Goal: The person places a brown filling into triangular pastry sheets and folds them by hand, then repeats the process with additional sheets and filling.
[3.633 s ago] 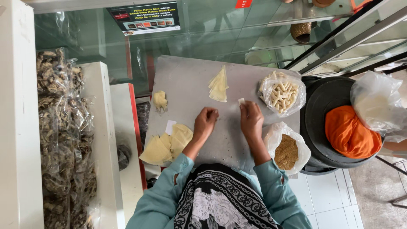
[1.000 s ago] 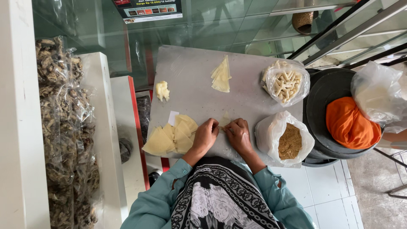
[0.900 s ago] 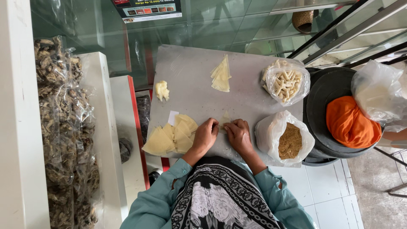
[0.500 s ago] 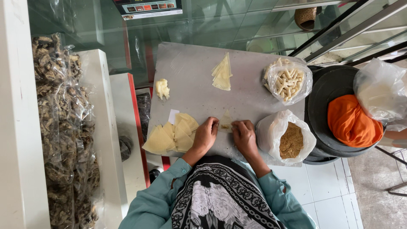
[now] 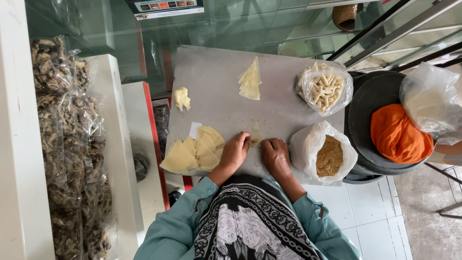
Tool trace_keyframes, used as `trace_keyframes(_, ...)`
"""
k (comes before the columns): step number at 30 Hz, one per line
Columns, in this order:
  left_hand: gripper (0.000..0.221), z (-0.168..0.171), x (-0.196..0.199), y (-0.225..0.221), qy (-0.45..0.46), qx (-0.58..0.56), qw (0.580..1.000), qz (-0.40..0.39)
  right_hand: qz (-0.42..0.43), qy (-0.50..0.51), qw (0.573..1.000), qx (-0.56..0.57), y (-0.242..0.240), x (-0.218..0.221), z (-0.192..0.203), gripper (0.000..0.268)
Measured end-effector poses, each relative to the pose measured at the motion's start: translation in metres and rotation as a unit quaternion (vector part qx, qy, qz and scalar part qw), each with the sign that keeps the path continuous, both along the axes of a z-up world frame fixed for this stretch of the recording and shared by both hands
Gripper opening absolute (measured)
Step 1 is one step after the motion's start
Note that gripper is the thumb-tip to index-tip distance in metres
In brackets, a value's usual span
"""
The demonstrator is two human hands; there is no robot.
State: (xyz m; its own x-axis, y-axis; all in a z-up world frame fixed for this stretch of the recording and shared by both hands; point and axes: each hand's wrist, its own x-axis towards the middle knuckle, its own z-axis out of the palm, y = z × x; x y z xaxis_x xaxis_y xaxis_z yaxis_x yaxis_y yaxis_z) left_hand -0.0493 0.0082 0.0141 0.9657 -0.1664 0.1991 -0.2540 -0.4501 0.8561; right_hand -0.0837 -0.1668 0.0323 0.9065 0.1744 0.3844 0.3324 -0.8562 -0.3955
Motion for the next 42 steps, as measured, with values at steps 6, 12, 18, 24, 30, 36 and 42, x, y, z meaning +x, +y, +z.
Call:
trace_keyframes(6,0.014,0.003,-0.001,0.0,-0.037,0.012,0.999,-0.019,-0.007,0.033,0.997,0.069,0.002,-0.005,0.001,0.024)
trace_keyframes(12,0.012,0.006,-0.001,0.0,-0.025,0.023,0.999,-0.02,-0.025,0.079,0.981,0.178,0.007,-0.002,0.0,0.017)
trace_keyframes(18,0.015,-0.001,0.001,-0.003,-0.072,0.058,0.995,-0.031,0.008,0.013,0.992,0.124,0.01,0.007,0.0,0.02)
trace_keyframes(24,0.02,-0.007,0.003,-0.003,-0.069,0.072,0.994,-0.039,0.0,0.039,0.986,0.16,0.016,0.008,-0.005,0.02)
trace_keyframes(30,0.023,-0.007,0.004,-0.001,-0.05,0.061,0.996,-0.043,-0.004,0.062,0.983,0.173,0.011,0.011,-0.013,0.018)
trace_keyframes(36,0.018,-0.016,0.007,0.002,-0.045,0.061,0.994,-0.079,0.006,0.038,0.995,0.097,0.005,0.012,-0.022,0.023)
trace_keyframes(42,0.016,-0.026,0.01,0.01,-0.101,0.101,0.981,-0.133,0.127,0.009,0.992,0.019,-0.01,0.015,-0.005,0.035)
